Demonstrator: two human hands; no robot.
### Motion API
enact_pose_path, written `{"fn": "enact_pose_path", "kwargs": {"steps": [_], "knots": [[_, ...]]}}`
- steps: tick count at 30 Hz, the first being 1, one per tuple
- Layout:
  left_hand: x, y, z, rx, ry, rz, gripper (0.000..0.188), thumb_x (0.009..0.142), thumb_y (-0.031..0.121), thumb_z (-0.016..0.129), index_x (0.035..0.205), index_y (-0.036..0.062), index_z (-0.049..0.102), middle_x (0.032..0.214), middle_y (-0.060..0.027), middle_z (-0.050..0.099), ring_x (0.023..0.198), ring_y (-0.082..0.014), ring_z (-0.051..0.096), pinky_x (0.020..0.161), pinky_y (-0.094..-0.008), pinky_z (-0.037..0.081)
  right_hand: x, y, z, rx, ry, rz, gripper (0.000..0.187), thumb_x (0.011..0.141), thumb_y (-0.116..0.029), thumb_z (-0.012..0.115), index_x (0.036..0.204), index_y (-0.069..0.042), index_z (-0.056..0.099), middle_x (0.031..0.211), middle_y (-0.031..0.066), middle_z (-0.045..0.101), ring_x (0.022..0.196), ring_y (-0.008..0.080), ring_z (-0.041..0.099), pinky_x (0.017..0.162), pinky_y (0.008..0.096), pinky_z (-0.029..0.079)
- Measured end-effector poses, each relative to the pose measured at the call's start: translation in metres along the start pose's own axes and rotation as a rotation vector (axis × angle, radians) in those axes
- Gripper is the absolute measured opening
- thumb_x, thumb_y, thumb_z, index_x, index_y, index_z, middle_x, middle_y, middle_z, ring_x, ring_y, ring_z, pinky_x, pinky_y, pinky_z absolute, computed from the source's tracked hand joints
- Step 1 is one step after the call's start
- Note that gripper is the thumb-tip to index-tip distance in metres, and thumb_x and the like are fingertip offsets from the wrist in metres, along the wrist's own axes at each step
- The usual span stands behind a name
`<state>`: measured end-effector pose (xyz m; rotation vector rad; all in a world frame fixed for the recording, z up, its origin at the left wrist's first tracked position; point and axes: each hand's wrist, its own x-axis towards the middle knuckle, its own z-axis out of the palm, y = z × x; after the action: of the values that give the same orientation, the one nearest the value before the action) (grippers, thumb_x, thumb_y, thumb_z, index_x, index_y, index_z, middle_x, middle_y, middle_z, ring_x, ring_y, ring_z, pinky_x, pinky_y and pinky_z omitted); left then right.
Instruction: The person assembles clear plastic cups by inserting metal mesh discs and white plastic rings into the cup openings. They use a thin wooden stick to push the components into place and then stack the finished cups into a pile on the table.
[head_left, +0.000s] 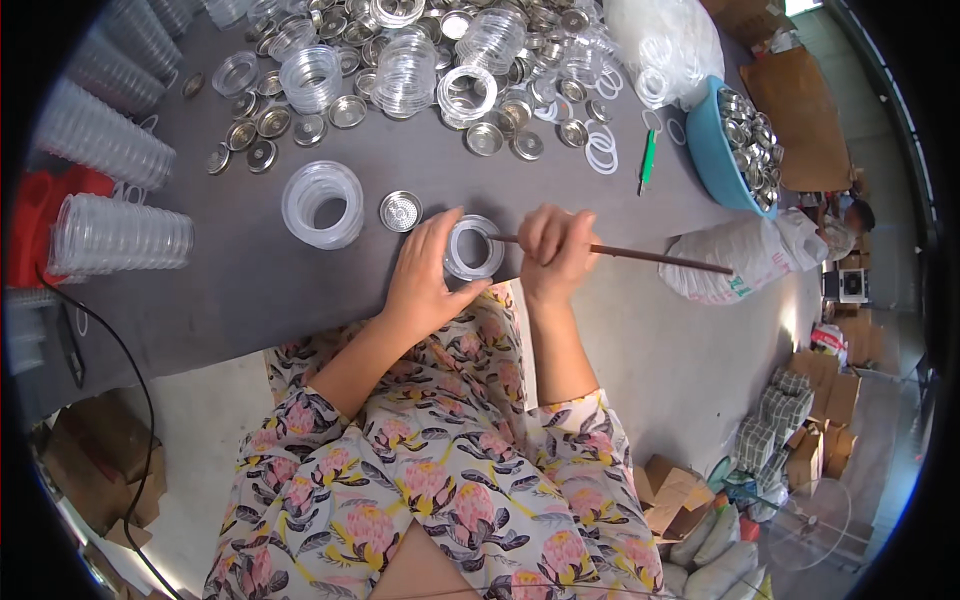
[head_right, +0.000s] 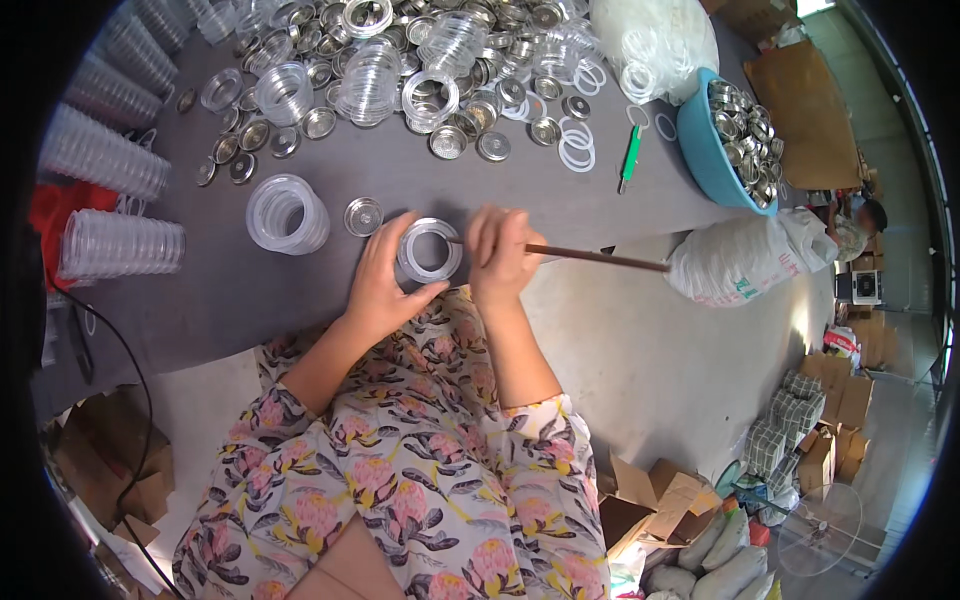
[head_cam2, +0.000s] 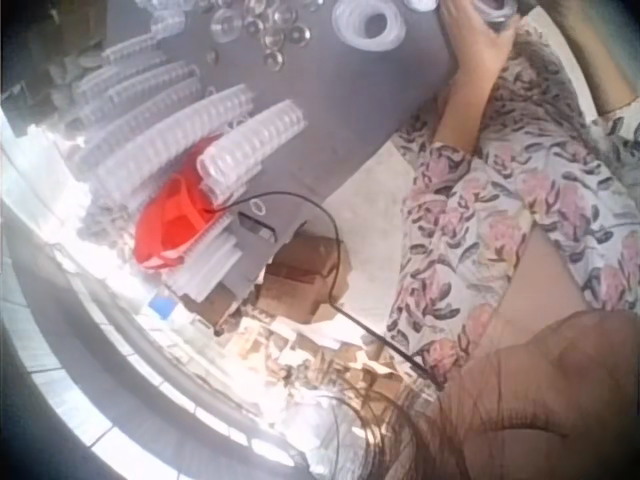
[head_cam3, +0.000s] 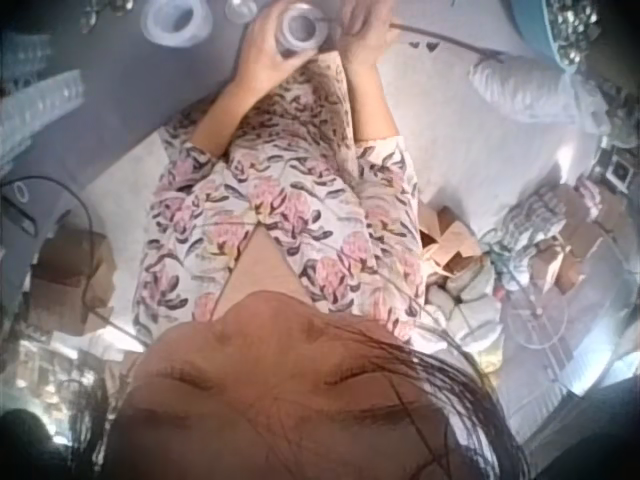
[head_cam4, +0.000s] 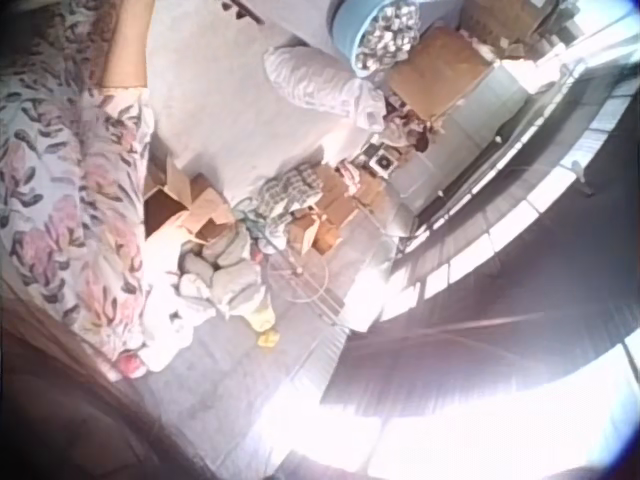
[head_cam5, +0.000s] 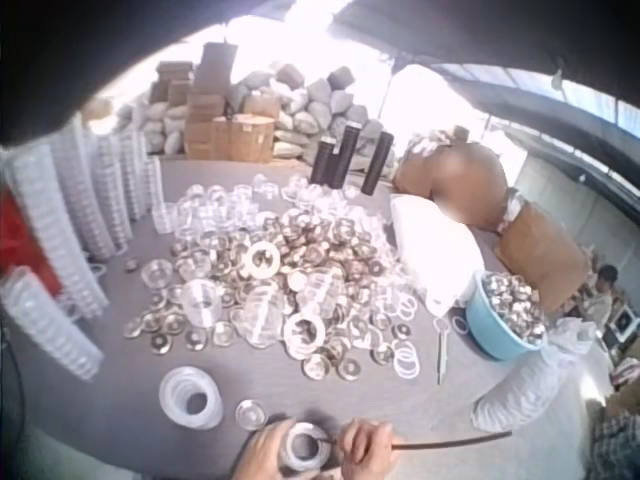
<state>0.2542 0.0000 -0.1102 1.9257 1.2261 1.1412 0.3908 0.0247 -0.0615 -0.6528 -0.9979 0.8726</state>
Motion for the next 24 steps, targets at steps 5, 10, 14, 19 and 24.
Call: {"fn": "enact_pose_path", "kwargs": {"steps": [5, 10, 14, 19, 24], "knots": [[0.002, 0.001, -0.001, 0.003, -0.008, 0.028, 0.073, 0.061, 0.017, 0.078, 0.123, 0.003, 0.041, 0.119, -0.0175, 0.048, 0.112, -0.0347, 0.046, 0.095, -0.042, 0.037, -0.005, -0.015, -0.008, 0.041, 0.045, 0.091, 0.055, 0.097, -0.031, 0.037, 0.047, -0.011, 0.03, 0.041, 0.0, 0.03, 0.039, 0.0114, 0.029, 0.038, 0.0264, 0.022], [0.002, 0.0, -0.002, -0.041, -0.01, 0.035, 0.042, 0.06, 0.014, 0.079, 0.091, 0.0047, 0.053, 0.12, -0.0172, 0.048, 0.111, -0.0335, 0.048, 0.092, -0.0413, 0.039, -0.01, -0.019, 0.0, 0.07, 0.068, 0.293, 0.058, 0.097, -0.034, 0.035, 0.044, -0.012, 0.029, 0.04, -0.0004, 0.027, 0.038, 0.0108, 0.027, 0.037, 0.0251, 0.02], [0.003, -0.002, -0.002, -0.063, 0.005, 0.043, 0.033, 0.058, 0.012, 0.08, 0.07, 0.0051, 0.049, 0.118, -0.0177, 0.05, 0.11, -0.0337, 0.05, 0.091, -0.04, 0.041, -0.008, -0.016, 0.002, 0.089, 0.063, 0.344, 0.057, 0.098, -0.034, 0.035, 0.045, -0.012, 0.028, 0.04, -0.0009, 0.027, 0.038, 0.0105, 0.027, 0.036, 0.0252, 0.021], [0.004, -0.004, -0.002, -0.048, 0.001, 0.009, 0.042, 0.056, 0.012, 0.081, 0.082, 0.0044, 0.049, 0.116, -0.0174, 0.052, 0.107, -0.033, 0.051, 0.09, -0.0393, 0.041, -0.011, 0.003, 0.013, 0.249, 0.13, 0.332, 0.055, 0.098, -0.034, 0.035, 0.047, -0.012, 0.027, 0.042, -0.0012, 0.026, 0.039, 0.0104, 0.027, 0.037, 0.025, 0.022], [0.002, -0.002, 0.002, -0.149, 0.071, -0.02, 0.056, 0.055, 0.014, 0.081, 0.098, 0.0036, 0.047, 0.116, -0.0174, 0.051, 0.106, -0.033, 0.051, 0.09, -0.0395, 0.041, 0.002, 0.023, 0.01, 0.298, 0.047, 0.166, 0.052, 0.098, -0.033, 0.036, 0.051, -0.01, 0.032, 0.043, -0.0001, 0.029, 0.04, 0.0119, 0.028, 0.04, 0.0266, 0.024]]}}
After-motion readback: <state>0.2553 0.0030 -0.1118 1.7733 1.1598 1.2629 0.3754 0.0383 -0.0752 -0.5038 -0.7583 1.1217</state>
